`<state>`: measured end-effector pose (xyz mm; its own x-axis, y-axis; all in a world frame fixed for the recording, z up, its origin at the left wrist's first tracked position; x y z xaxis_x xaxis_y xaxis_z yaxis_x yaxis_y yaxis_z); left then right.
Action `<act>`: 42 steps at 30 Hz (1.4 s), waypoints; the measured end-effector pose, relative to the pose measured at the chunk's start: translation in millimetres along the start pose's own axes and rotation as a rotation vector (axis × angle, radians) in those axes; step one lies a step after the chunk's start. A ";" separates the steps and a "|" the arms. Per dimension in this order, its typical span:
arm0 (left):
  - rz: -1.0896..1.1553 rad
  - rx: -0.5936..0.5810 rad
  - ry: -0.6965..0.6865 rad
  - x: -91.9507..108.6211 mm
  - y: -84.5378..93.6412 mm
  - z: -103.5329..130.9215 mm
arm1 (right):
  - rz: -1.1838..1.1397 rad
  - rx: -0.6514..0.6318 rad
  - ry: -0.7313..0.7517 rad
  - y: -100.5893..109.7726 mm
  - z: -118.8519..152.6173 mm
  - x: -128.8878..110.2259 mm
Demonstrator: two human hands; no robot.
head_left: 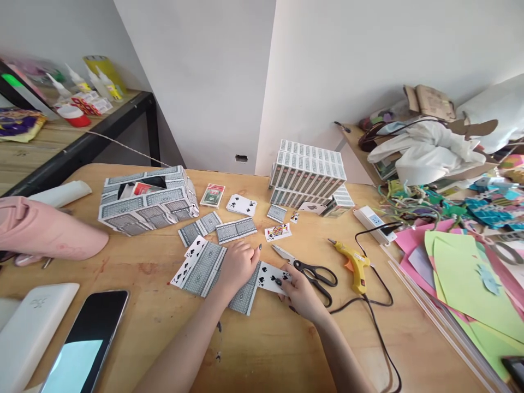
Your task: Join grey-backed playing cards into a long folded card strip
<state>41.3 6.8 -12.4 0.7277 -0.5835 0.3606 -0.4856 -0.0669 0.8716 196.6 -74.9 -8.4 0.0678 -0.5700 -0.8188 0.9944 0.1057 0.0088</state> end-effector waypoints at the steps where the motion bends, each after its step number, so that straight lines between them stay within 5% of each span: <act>1: 0.000 -0.006 -0.001 0.0 -0.3 0.0 | -0.020 -0.004 -0.010 -0.5 -1.4 0.3; 42: -0.033 0.002 -0.026 3.5 -1.6 0.1 | 0.064 -0.012 -0.041 -29.1 -27.7 -4.6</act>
<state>44.6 4.8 -12.6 0.7302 -0.6021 0.3229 -0.4628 -0.0883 0.8820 165.1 -52.8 -20.8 0.1344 -0.5945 -0.7928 0.9869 0.1521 0.0532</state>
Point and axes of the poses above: each hand's wrist, its own z-axis away from the middle knuckle, its own y-axis out of the back of the hand, x = y × z, the point moved 2 cm from there along -z, towards the middle knuckle, and after that the axes turned 5 degrees about -y, right-handed, at the moved point
